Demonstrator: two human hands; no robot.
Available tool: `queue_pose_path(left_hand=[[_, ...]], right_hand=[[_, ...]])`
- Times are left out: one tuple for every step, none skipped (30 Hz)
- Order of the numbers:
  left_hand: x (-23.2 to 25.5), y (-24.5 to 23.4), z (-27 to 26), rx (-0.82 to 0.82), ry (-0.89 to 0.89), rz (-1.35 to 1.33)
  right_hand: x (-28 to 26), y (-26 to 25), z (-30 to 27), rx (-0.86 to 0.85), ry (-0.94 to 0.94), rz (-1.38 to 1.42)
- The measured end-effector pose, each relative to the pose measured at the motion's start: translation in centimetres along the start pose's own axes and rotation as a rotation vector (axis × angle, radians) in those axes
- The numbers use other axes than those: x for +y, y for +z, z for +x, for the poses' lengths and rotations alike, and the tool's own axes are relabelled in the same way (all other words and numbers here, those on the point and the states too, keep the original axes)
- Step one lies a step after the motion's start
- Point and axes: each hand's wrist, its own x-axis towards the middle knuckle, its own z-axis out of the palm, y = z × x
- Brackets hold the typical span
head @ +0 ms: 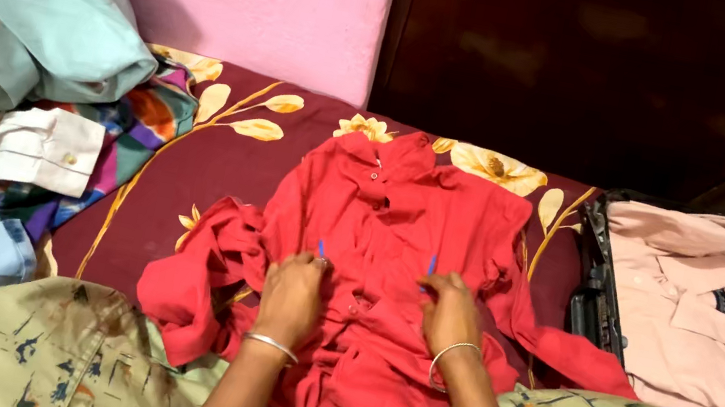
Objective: The person buttons a red shirt on a bed, working through the buttons from the collar downwards by hand.
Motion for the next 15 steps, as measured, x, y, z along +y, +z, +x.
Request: queue_pose_path(left_hand=[[-0.6, 0.6, 0.3, -0.013, -0.027, -0.019], [-1.2, 1.0, 0.4, -0.010, -0.025, -0.019], [-1.6, 1.2, 0.5, -0.041, -0.049, -0.070], [-2.0, 1.3, 0.5, -0.072, -0.073, -0.120], [-2.4, 1.2, 0.5, -0.070, -0.072, -0.121], [-3.0, 0.9, 0.4, -0.170, -0.124, -0.084], [-3.4, 0.5, 0.4, -0.273, -0.175, -0.048], [-3.9, 0.0, 0.6, -0.273, -0.173, -0.051], [-4.2, -0.8, 0.8, -0.443, -0.195, -0.039], [-4.0, -1.5, 0.9, -0.613, -0.216, -0.028], [-3.6, -2.5, 0.8, -0.614, -0.219, -0.028], [-3.1, -3.8, 0.7, -0.659, -0.242, -0.044], [-2.2, -4.9, 0.6, -0.704, -0.264, -0.059], [-1.1, -5.7, 0.5, -0.705, -0.265, -0.058], [-0.1, -6.2, 0.5, -0.572, -0.249, -0.096]], right_hand=[[0.1, -0.1, 0.3, -0.016, 0.092, 0.011], [0.0, -0.2, 0.6, -0.032, 0.184, 0.022], [-0.2, -0.4, 0.6, -0.031, 0.184, 0.021], [-0.4, -0.6, 0.5, -0.070, 0.224, -0.033], [-0.7, -0.8, 0.4, -0.108, 0.263, -0.087], [-0.8, -1.1, 0.3, -0.106, 0.261, -0.088], [-0.9, -1.3, 0.0, -0.186, 0.279, -0.182], [-0.9, -1.6, -0.1, -0.265, 0.297, -0.275], [-0.9, -1.8, -0.3, -0.268, 0.297, -0.275], [-0.7, -2.1, -0.4, -0.334, 0.320, -0.252], [-0.9, -2.3, -0.3, -0.400, 0.343, -0.229], [-1.2, -2.3, -0.4, -0.403, 0.343, -0.229], [-1.5, -2.4, -0.7, -0.338, 0.355, -0.199], [-1.9, -2.3, -0.8, -0.272, 0.366, -0.169], [-2.3, -2.3, -0.9, -0.276, 0.369, -0.170]])
